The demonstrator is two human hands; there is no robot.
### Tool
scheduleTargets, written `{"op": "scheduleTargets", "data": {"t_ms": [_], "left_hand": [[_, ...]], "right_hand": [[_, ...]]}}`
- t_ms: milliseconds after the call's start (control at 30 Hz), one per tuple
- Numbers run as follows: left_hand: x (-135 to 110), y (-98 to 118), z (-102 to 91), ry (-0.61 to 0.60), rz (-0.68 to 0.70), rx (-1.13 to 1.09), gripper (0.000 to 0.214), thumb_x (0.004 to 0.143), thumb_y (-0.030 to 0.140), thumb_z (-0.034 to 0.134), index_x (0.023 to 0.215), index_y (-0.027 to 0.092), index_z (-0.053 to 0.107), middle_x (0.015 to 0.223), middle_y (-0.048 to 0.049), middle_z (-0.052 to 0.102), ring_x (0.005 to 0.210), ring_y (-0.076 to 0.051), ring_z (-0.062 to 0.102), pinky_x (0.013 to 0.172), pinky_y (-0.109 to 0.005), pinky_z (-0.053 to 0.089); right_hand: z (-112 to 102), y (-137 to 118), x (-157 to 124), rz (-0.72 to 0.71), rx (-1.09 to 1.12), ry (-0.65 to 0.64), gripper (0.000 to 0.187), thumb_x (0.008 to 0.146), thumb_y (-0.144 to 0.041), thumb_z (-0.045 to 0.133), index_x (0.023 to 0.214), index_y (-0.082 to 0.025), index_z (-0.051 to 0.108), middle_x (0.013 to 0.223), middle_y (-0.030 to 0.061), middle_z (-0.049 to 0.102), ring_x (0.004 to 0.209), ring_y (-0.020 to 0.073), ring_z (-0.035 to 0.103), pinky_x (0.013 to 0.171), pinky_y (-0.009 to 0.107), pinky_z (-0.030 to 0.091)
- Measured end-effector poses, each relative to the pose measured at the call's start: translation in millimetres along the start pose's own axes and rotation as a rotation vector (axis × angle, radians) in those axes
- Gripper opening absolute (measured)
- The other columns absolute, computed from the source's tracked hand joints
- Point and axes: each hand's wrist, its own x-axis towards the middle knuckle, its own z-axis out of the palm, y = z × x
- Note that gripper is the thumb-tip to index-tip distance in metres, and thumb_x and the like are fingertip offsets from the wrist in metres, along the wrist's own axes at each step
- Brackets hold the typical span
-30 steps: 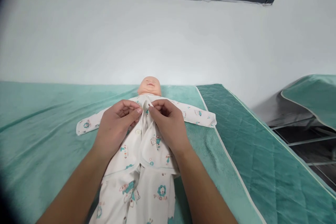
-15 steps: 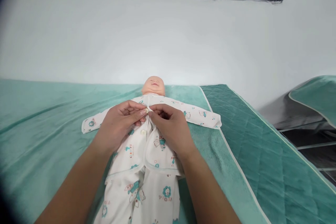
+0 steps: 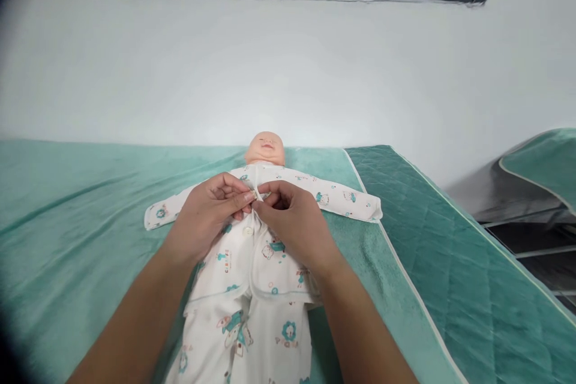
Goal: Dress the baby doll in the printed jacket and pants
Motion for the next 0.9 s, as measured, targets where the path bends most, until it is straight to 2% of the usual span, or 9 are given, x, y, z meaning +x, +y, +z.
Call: {"op": "scheduleTargets", "data": {"t_ms": [400,633,800,900], "left_hand": [[-1,4,-1.3,-0.039,-0.053,0.036,0.019,0.079,0.030,0.073,0.087,0.019,0.061,0.070,0.0018,0.062,0.063,-0.010,0.059,0.058,-0.021,0.047],[-4,8,1.6,-0.063,-0.032,0.079,0.022,0.081,0.037,0.071,0.090,0.020,0.060,0.075,0.0012,0.062,0.063,-0.010,0.056,0.058,-0.023,0.045],[-4,4,9.7,0.038,-0.037,0.137,0.022,0.078,0.036,0.071,0.086,0.021,0.058,0.074,0.0019,0.060,0.063,-0.011,0.055,0.055,-0.023,0.042],[-3,2,12.1,0.080,-0.043,0.141,0.017,0.079,0.034,0.068,0.085,0.021,0.058,0.074,0.0017,0.060,0.064,-0.011,0.055,0.054,-0.022,0.041]], "right_hand": [[5,2,-2,-0.053,-0.137,0.014,0.025,0.077,-0.030,0.071,0.099,-0.022,0.061,0.069,-0.0062,0.056,0.057,0.0086,0.047,0.049,0.020,0.037],[11,4,-3,-0.127,-0.257,0.049,0.020,0.083,-0.034,0.063,0.099,-0.023,0.059,0.071,-0.0039,0.057,0.061,0.0117,0.051,0.053,0.024,0.039],[14,3,-5,-0.184,-0.421,0.088,0.011,0.084,-0.029,0.059,0.093,-0.025,0.059,0.070,-0.0047,0.055,0.061,0.0121,0.050,0.055,0.026,0.038],[14,3,-6,-0.195,-0.441,0.092,0.015,0.080,-0.024,0.060,0.095,-0.025,0.058,0.071,-0.0055,0.056,0.062,0.0121,0.052,0.056,0.025,0.039]]}}
